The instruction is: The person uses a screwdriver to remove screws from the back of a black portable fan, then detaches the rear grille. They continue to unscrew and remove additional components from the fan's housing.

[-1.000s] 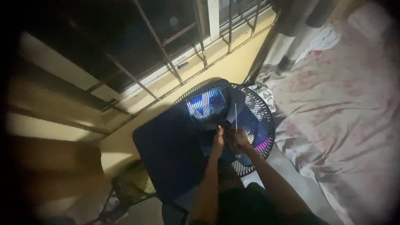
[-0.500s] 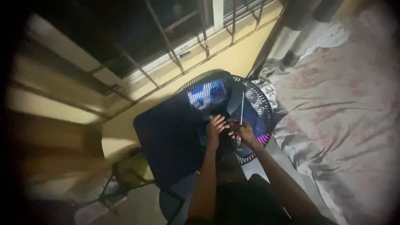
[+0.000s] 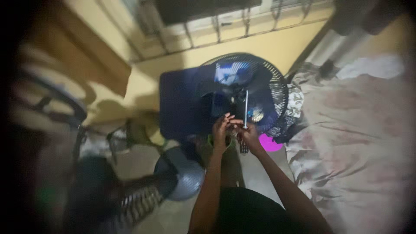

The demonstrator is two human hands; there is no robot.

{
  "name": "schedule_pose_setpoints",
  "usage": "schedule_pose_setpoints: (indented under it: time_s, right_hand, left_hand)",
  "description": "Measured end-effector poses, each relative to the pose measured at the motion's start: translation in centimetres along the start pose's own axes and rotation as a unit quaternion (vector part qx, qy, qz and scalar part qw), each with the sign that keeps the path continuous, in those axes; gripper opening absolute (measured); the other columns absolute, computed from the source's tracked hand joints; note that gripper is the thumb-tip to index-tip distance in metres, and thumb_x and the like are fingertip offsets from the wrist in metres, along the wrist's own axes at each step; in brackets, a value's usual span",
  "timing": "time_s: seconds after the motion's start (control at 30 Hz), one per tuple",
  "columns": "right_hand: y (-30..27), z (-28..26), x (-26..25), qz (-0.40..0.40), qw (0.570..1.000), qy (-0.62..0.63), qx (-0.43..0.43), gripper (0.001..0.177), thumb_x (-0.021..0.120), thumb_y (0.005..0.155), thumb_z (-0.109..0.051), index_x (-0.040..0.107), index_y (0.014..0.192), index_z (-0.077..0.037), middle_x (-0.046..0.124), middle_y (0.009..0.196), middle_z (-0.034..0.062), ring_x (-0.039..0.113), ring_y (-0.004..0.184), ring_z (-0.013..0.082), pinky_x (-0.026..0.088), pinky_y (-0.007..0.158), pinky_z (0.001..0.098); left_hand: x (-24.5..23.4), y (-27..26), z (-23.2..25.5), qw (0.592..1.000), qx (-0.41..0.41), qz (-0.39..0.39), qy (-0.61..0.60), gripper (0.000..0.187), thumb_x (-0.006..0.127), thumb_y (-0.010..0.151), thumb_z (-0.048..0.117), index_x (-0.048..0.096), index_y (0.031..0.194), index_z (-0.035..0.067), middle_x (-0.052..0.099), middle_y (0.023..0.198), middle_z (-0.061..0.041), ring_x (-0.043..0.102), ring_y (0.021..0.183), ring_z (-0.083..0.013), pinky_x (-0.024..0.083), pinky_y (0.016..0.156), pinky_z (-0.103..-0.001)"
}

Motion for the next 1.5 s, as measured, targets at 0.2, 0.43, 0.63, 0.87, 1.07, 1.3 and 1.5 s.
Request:
schedule_pose_setpoints:
  time_s: [0.2, 0.43, 0.63, 0.87, 1.07, 1.3, 1.5]
  right_hand:
    - [-7.3, -3.1, 8.8, -0.133, 0.985, -0.026, -0.103, 0.02, 0.063, 0.107, -0.024, 0.071, 0.112, -0.006, 0.071, 0.084, -0.0004, 0.067, 0.074, 0.0075, 0.054, 0.066, 0.0245]
    - [-16.0, -6.2, 18.4, -0.189, 0.965, -0.153, -0.096, 0.035, 0.072, 0.095, -0.028, 0.069, 0.122, -0.005, 0.071, 0.111, 0.0043, 0.068, 0.101, 0.0143, 0.056, 0.083, 0.0301]
    - [-22.8, -8.8, 25.7, -0.222, 0.947, -0.173, -0.155, 0.046, 0.082, 0.086, -0.021, 0.067, 0.128, -0.006, 0.07, 0.105, 0.0075, 0.069, 0.098, 0.0176, 0.058, 0.082, 0.0354]
    - [-28.3, -11.3, 34.4, -0.136, 0.906, -0.306, -0.257, 0.073, 0.087, 0.086, -0.014, 0.054, 0.15, -0.004, 0.067, 0.118, 0.0222, 0.065, 0.103, 0.0299, 0.055, 0.086, 0.0424]
    - [-30.5, -12.5, 37.2, -0.036, 0.878, -0.313, -0.361, 0.054, 0.073, 0.088, -0.006, 0.06, 0.14, 0.002, 0.063, 0.108, 0.018, 0.063, 0.087, 0.0244, 0.054, 0.074, 0.0404]
    - [-28.2, -11.6, 36.8, 0.056, 0.886, -0.328, -0.325, 0.023, 0.065, 0.102, -0.004, 0.068, 0.124, 0.001, 0.055, 0.092, 0.0084, 0.049, 0.065, 0.0189, 0.041, 0.054, 0.0386]
    - [-28.7, -16.2, 38.2, 0.095, 0.853, -0.317, -0.403, 0.031, 0.069, 0.097, -0.001, 0.074, 0.127, -0.003, 0.048, 0.08, 0.0102, 0.047, 0.069, 0.0182, 0.039, 0.061, 0.0354]
  left_hand:
    - [-0.2, -13.7, 7.6, 0.997, -0.039, 0.06, 0.025, 0.051, 0.051, 0.104, 0.048, 0.067, 0.133, 0.009, 0.073, 0.111, -0.009, 0.067, 0.094, -0.0209, 0.055, 0.078, -0.037]
    - [-5.1, -25.2, 17.5, 0.98, 0.147, 0.094, 0.094, 0.047, 0.056, 0.108, 0.042, 0.07, 0.127, 0.002, 0.074, 0.119, -0.011, 0.068, 0.112, -0.0216, 0.052, 0.1, -0.037]
    - [-13.2, -36.7, 22.4, 0.952, 0.181, 0.192, 0.156, 0.031, 0.066, 0.101, 0.028, 0.07, 0.123, 0.007, 0.073, 0.121, -0.009, 0.072, 0.106, -0.018, 0.058, 0.091, -0.034]
    - [-21.2, -51.2, 36.1, 0.674, 0.269, 0.413, 0.55, 0.028, 0.083, 0.085, 0.017, 0.075, 0.112, 0.013, 0.069, 0.115, -0.008, 0.06, 0.111, -0.0245, 0.05, 0.099, -0.044]
    - [-27.4, -49.5, 43.3, 0.592, 0.237, 0.299, 0.71, 0.064, 0.068, 0.078, -0.001, 0.06, 0.14, 0.011, 0.057, 0.141, -0.018, 0.044, 0.136, -0.0372, 0.033, 0.114, -0.06]
    - [-33.8, -45.7, 42.7, 0.697, 0.168, 0.28, 0.638, 0.06, 0.049, 0.086, -0.015, 0.057, 0.142, 0.007, 0.06, 0.141, -0.018, 0.056, 0.131, -0.0359, 0.043, 0.11, -0.051]
    - [-31.6, -46.3, 44.8, 0.634, 0.296, 0.319, 0.639, 0.061, 0.052, 0.075, -0.021, 0.065, 0.132, -0.004, 0.067, 0.132, -0.024, 0.065, 0.12, -0.0402, 0.051, 0.1, -0.048]
Point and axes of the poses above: each hand's wrist, its own y-axis towards the middle knuckle, its own x-axis out of the palm, z = x × y, the point moved 9 cm from there along y, towards the middle knuckle
